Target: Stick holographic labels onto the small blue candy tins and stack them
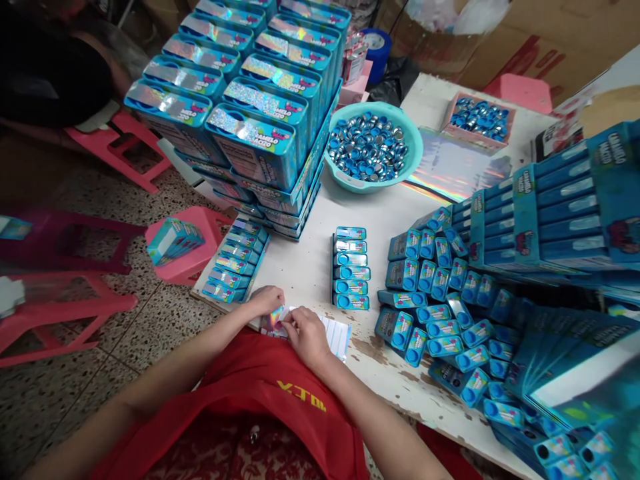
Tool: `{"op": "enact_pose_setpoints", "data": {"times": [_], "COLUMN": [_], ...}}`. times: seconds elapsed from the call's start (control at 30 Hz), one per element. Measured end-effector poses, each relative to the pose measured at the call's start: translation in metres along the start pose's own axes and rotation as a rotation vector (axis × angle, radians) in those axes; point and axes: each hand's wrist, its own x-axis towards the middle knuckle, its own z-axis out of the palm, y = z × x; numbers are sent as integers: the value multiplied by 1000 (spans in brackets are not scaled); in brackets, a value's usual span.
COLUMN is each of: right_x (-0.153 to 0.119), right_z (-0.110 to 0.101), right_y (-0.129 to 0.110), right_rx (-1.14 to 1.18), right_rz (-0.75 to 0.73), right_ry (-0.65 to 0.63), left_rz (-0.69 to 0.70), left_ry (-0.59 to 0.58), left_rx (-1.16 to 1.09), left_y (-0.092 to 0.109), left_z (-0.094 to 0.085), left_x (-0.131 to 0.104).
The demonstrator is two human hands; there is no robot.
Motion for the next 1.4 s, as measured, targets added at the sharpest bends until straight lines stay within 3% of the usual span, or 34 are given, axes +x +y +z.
{"op": "enact_pose_setpoints", "data": {"times": [0.1,0.17,0.23,0.33,0.53,0.73,0.93,1.07,1.17,1.33,1.4], "right_x": [5,10,17,29,54,73,86,89,90,90,88], "right_z": [-30,-48,-63,-78,-96,-104,-102,-101,-102,-105,-105], "right_y": [-12,-13,-8,7,40,55,68,77,81,82,83], "right_rx": [162,232,311,394,361,75,94,150,192,231,227], "right_rz": [78,141,213,326,461,456,555,547,636,644,624], "right_ry": [155,262,351,473,632,740,741,719,736,716,697], "left_rz": [91,276,453,464,451,350,294,221,184,117,109], "left_ry": [183,274,177,-11,55,210,215,144,98,86,165], "left_rx": [-133,-454,-789,-958,-859,-634,-624,-712,-695,-562,-514], "left_y": [8,20,35,58,86,102,108,116,120,107,102], "left_z": [-4,-7,-9,-15,-40,-54,-52,-43,-39,-40,-36], "left_x": [-12,-18,-19,-9,25,43,58,63,68,72,67]}}
